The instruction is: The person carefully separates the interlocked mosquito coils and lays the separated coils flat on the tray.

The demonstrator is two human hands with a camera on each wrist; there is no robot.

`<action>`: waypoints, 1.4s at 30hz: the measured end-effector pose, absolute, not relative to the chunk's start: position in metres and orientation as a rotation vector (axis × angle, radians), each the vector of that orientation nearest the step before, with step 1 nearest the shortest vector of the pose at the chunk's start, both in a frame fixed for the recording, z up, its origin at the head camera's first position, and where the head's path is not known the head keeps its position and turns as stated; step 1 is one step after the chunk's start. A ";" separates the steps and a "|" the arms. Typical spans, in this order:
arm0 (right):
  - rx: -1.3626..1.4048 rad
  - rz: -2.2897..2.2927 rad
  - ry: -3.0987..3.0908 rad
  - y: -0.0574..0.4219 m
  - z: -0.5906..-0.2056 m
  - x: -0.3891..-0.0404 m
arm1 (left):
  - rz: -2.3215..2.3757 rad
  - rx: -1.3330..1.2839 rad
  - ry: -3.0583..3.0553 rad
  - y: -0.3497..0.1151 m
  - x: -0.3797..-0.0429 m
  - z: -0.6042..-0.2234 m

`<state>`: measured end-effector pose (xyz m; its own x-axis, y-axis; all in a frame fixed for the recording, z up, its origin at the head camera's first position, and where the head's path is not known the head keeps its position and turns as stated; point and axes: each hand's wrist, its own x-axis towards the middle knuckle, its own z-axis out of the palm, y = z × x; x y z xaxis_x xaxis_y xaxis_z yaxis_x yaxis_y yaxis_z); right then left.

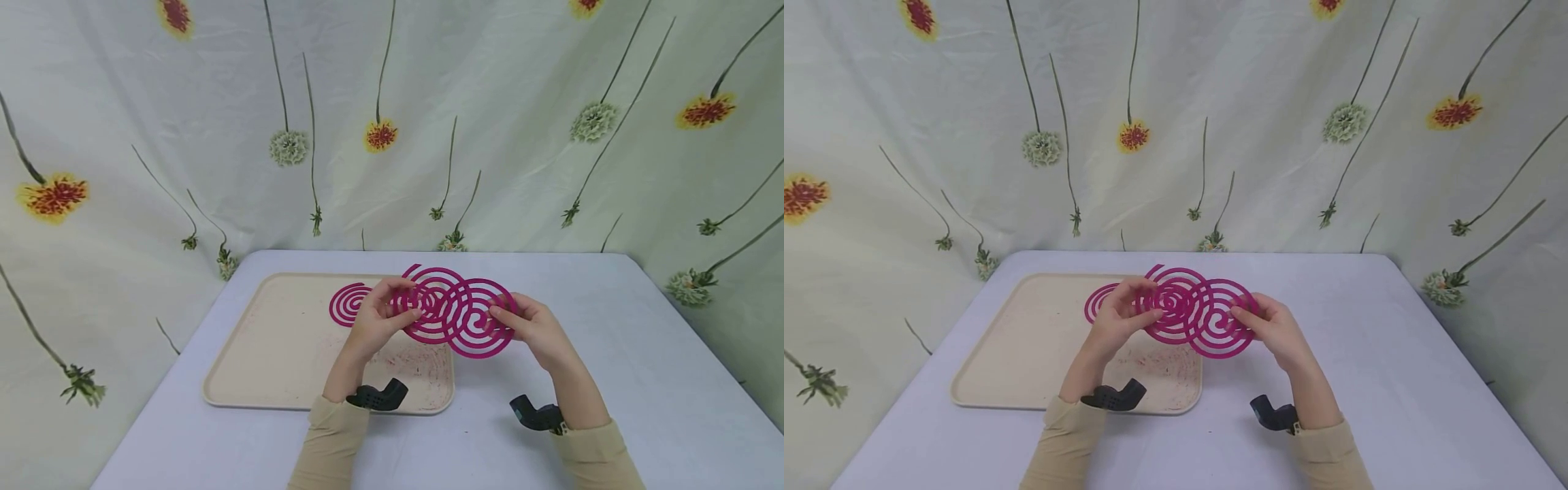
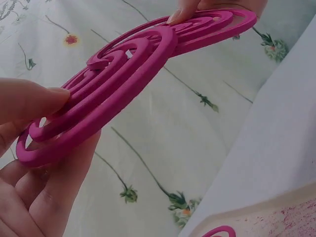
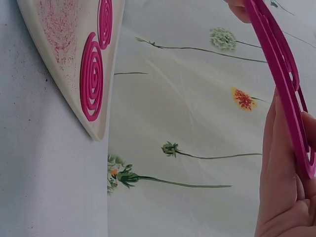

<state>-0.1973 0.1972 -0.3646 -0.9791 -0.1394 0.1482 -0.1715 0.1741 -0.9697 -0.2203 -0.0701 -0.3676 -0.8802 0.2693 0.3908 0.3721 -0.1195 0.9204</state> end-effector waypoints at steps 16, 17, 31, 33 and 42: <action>0.108 2.090 -2.225 0.189 -0.359 -0.194 | -2.260 -0.710 -2.103 -0.068 -0.219 -0.367; 0.105 2.104 -2.209 0.188 -0.359 -0.193 | -2.269 -0.707 -2.101 -0.068 -0.219 -0.367; 0.371 1.976 -2.524 0.200 -0.360 -0.192 | -2.242 -0.655 -2.118 -0.068 -0.219 -0.366; 0.370 1.956 -2.541 0.200 -0.359 -0.192 | -2.240 -0.643 -2.120 -0.068 -0.219 -0.366; 0.185 1.986 -2.386 0.191 -0.361 -0.194 | -2.256 -0.637 -2.054 -0.067 -0.218 -0.366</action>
<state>-0.1938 0.1914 -0.3611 -0.9924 -0.0709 0.1005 -0.1117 0.1775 -0.9778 -0.2182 -0.0666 -0.3659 -0.9161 0.2513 0.3125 0.2877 -0.1312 0.9487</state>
